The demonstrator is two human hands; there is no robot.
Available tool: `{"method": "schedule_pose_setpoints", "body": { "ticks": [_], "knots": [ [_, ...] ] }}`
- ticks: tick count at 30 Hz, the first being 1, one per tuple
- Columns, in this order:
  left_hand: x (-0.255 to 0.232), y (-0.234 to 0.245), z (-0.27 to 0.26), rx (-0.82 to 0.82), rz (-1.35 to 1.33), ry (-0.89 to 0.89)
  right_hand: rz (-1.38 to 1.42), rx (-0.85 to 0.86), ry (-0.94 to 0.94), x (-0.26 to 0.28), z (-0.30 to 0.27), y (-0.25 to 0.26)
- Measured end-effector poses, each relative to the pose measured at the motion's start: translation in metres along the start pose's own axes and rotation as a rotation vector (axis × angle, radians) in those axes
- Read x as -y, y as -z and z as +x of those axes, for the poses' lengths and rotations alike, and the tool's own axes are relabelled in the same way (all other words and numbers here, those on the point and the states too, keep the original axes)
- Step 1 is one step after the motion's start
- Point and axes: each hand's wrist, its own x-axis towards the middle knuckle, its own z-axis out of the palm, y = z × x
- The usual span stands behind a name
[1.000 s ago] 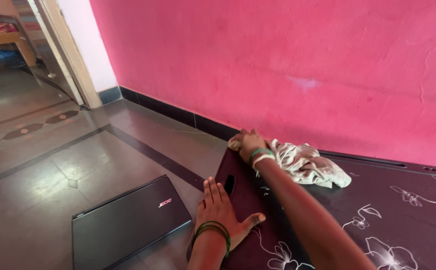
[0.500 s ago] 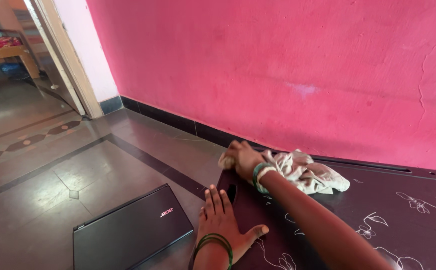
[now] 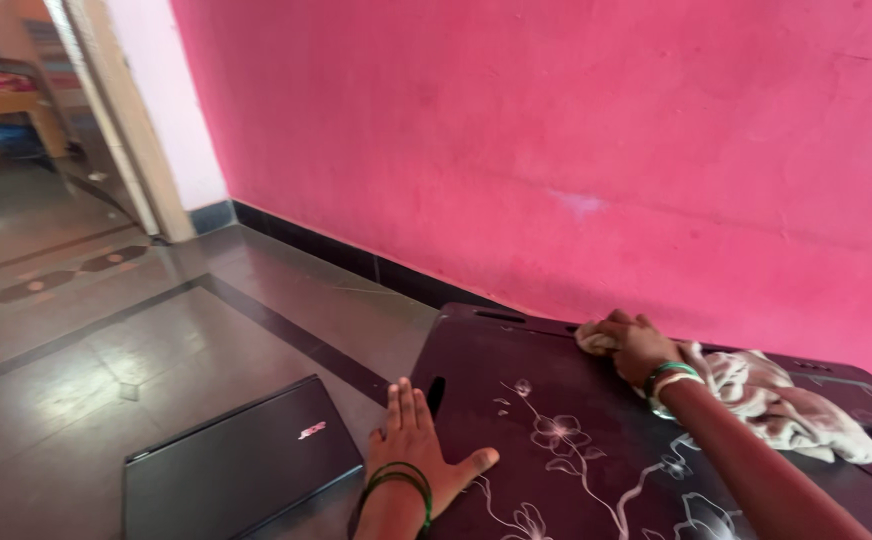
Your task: The person cleans a small table by spraying it with a liquid and wiping the surface with a cloth.
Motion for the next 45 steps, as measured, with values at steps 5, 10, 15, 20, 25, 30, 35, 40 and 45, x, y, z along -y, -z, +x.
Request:
{"method": "schedule_pose_setpoints", "body": {
  "ticks": [5, 10, 15, 20, 25, 30, 35, 40, 45],
  "knots": [
    [0.0, -0.004, 0.004, -0.067, -0.015, -0.027, 0.014, -0.012, -0.191, 0.008, 0.008, -0.008],
    [0.001, -0.006, 0.003, -0.082, -0.013, -0.038, 0.678, 0.12, -0.097, 0.101, 0.088, -0.066],
    [-0.001, 0.002, -0.001, -0.067, -0.01, 0.005, 0.015, 0.084, 0.139, 0.164, 0.086, -0.044],
    [-0.003, 0.008, -0.001, 0.017, 0.04, 0.04, 0.088, 0.137, 0.091, 0.099, 0.056, -0.024],
    [0.0, 0.001, 0.003, -0.026, 0.066, 0.053, -0.11, 0.047, 0.166, -0.053, 0.007, -0.021],
    [-0.003, -0.001, 0.008, -0.046, 0.154, 0.039, -0.16, 0.066, -0.228, -0.182, -0.073, 0.03],
    [-0.037, -0.008, 0.025, -0.187, 0.307, -0.29, -0.203, -0.081, -0.346, -0.192, -0.084, 0.029],
    [-0.083, -0.018, 0.041, -0.052, 0.159, -0.372, -0.24, -0.114, -0.388, -0.16, -0.077, 0.036],
    [-0.081, -0.02, 0.041, -0.061, 0.132, -0.376, 0.103, 0.062, -0.321, -0.035, -0.027, 0.032]
  ]
}}
